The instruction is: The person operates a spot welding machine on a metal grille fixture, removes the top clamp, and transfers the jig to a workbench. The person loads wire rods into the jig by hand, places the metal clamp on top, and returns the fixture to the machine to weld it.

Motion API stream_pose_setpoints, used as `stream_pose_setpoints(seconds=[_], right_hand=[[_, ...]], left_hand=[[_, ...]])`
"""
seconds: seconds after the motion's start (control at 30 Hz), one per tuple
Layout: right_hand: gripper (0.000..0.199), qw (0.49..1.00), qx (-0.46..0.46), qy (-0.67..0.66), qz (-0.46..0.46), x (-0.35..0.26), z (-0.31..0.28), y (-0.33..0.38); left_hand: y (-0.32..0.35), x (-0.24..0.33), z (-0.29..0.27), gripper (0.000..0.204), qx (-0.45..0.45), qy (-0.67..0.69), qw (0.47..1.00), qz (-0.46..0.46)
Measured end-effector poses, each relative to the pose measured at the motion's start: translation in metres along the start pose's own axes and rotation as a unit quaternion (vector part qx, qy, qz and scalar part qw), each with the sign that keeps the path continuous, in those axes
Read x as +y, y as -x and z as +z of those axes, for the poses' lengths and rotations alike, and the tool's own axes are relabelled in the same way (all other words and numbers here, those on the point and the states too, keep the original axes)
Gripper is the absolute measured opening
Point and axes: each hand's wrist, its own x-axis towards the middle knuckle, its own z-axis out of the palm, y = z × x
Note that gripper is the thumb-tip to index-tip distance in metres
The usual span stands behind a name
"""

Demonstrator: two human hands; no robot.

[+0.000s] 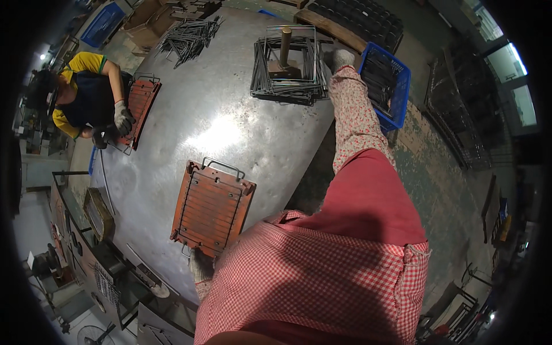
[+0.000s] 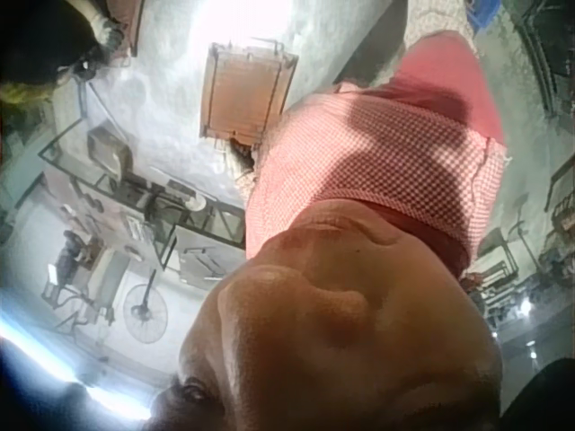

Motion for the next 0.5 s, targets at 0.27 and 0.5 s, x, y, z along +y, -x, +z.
stream_pose_setpoints(seconds=[0.27,0.5], right_hand=[[0.019,0.682,0.041,-0.726,0.079,-0.113,-0.068,0.021],[0.018,0.638,-0.074,-0.766,-0.010,-0.176,-0.117,0.092]], left_hand=[[-0.015,-0.011,-0.024,0.029,0.078,-0.031,0.996,-0.017],[-0.025,-0.022,-0.040,0.019,0.035,-0.014,0.999,0.028]])
